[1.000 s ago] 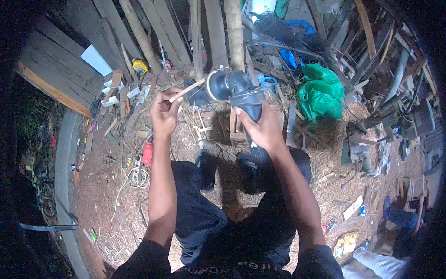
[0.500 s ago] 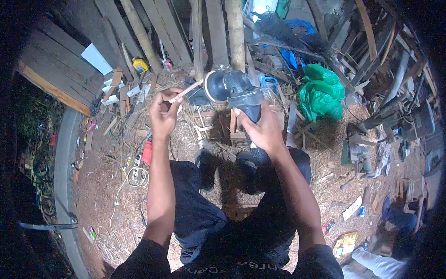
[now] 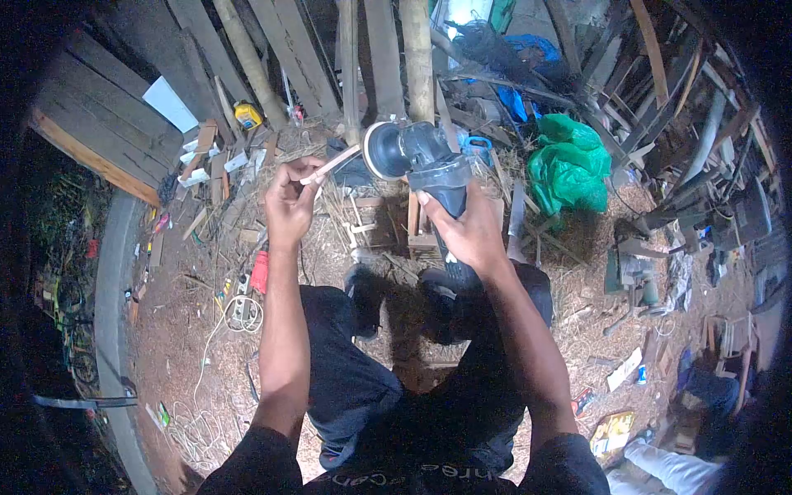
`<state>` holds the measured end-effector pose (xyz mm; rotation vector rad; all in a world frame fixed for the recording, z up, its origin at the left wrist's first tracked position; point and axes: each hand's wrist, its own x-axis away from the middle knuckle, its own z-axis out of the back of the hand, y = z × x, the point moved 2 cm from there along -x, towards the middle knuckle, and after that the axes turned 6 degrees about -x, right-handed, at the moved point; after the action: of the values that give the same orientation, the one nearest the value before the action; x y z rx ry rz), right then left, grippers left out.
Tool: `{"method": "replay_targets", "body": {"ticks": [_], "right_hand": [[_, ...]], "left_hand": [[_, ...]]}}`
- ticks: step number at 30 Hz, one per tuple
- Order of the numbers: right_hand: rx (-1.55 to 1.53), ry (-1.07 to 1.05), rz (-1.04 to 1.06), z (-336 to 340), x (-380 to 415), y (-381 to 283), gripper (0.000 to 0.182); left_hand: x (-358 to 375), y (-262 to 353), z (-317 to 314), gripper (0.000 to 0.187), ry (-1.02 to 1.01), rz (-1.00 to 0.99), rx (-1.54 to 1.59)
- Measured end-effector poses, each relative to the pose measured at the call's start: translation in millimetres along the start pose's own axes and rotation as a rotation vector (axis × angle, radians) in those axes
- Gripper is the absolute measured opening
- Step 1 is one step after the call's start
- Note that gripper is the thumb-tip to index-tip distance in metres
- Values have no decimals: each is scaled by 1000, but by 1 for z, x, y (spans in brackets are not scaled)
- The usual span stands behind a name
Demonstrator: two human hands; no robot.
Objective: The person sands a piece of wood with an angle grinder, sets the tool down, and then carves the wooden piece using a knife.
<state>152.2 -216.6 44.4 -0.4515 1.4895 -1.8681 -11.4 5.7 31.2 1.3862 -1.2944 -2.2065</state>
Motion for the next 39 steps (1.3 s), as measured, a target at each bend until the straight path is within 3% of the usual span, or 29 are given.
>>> {"method": "replay_targets", "body": {"ticks": [7,10,14,17,22,28,32,35,39], "right_hand": [[-35,56,119,-5,-1,5,50],[58,62,115,-3,-1,3,54],[91,88,-67,0,-8,16,49],[29,130,-9,3,-15,35,47],[-9,183,-74,10,-13,31,56],[-120,226,-140,14,-10,31,58],[-162,148,-90,11,-7,31,58],[-238,25,-168,7,-1,15,57],[-194,-41,-74,0,1,20,48]], "left_hand": [[1,0,0,21,-32,-20,-12],[2,-2,1,23,-23,10,6],[1,-6,4,22,18,56,111],[2,-17,1,22,60,-26,-84],[-1,-12,-9,15,131,330,204],[-2,-18,-6,13,213,427,409],[0,-21,-4,19,227,483,387],[0,-24,-3,23,214,503,357],[0,-29,-5,29,172,551,365]]}}
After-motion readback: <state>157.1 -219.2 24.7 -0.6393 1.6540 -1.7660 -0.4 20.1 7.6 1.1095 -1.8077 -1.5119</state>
